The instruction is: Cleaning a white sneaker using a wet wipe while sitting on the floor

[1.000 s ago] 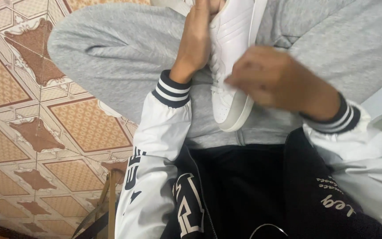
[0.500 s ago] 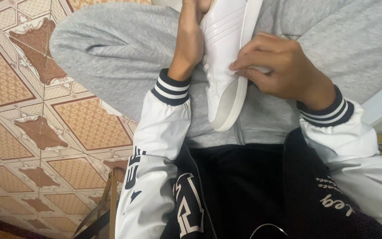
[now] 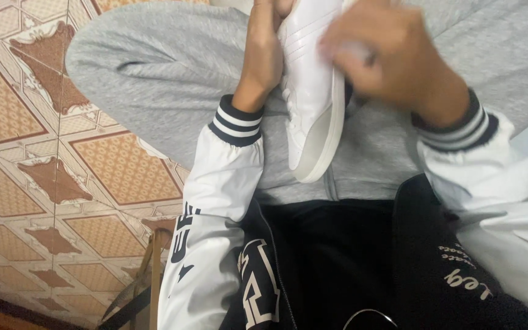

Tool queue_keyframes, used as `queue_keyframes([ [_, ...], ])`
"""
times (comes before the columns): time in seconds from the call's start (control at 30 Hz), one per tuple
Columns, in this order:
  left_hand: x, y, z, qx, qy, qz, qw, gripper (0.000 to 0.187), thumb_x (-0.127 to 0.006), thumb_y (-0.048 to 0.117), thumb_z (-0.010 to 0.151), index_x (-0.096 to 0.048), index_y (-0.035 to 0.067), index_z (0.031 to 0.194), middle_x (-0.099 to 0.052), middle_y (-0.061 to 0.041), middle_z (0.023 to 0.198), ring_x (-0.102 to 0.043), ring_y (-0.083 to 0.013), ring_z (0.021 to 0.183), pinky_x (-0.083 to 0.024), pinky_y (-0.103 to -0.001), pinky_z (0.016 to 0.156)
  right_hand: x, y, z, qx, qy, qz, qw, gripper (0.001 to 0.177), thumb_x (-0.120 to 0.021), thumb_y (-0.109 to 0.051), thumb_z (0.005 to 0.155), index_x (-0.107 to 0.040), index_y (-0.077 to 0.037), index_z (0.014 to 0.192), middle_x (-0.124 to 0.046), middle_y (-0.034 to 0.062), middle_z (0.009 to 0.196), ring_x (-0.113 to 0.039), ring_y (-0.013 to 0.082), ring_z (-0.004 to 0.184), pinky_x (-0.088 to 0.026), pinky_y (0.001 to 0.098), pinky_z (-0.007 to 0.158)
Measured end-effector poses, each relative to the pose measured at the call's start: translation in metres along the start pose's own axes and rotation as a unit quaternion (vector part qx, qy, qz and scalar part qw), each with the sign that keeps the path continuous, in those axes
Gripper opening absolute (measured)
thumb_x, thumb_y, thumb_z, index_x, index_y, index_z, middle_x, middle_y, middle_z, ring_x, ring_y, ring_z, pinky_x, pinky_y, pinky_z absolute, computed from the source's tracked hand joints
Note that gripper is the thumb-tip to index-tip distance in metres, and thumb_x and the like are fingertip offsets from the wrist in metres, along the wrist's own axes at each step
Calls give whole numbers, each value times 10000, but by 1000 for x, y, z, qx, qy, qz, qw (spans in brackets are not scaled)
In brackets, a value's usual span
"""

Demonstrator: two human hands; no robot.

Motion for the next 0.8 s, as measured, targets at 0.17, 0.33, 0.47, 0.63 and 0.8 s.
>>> queue_keyframes([
  [0.17, 3, 2, -4, -56, -4, 140, 989, 505, -267, 448, 1288, -553, 181, 968, -654, 24, 913, -543, -116, 883, -476, -421, 804, 3, -30, -1, 44, -72, 138, 987, 84, -936, 55, 1192, -884, 62, 1258, -849, 208, 1193, -789, 341, 1019, -640, 468, 963],
  [0.33, -6, 13, -9, -104, -78, 292, 947, 450, -290, 302, 1276, -651, 82, 1121, -720, -120, 1034, -641, -310, 927, -461, -498, 845, 18, 32, -26, -43, -37, -66, 996, 120, -1063, 60, 1395, -967, 79, 1466, -955, 217, 1436, -888, 403, 1326, -641, 482, 1232],
  [0.47, -19, 51, -12, -45, -97, 236, 966, 634, -238, 583, 1291, -472, 174, 866, -461, -3, 747, -502, -218, 664, -324, -507, 681, 25, -45, -8, 87, -160, -72, 981, 171, -869, -62, 1281, -870, -63, 1110, -830, 93, 1060, -763, 353, 965, -666, 497, 875],
  [0.63, -44, 92, -22, -168, -154, 290, 929, 699, -271, 543, 1338, -523, 94, 866, -552, -47, 759, -558, -263, 683, -376, -480, 714, 27, -41, -28, 51, -170, 6, 984, 260, -845, 115, 1166, -889, -83, 1328, -828, 57, 1269, -723, 322, 1057, -585, 476, 909],
  [0.8, -50, 101, -27, -218, -139, 380, 888, 504, -548, 448, 1294, -633, 94, 945, -650, -95, 769, -650, -342, 654, -453, -524, 620, 33, -31, -46, 19, -113, -70, 991, 93, -958, 15, 1254, -902, -58, 1241, -835, 102, 1233, -711, 338, 1035, -569, 488, 943],
])
Point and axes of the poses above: each hand's wrist, its own z-axis towards the middle knuckle, its own x-axis out of the back of the hand, y = z × x, the point moved 5 cm from there along z, towards the middle knuckle
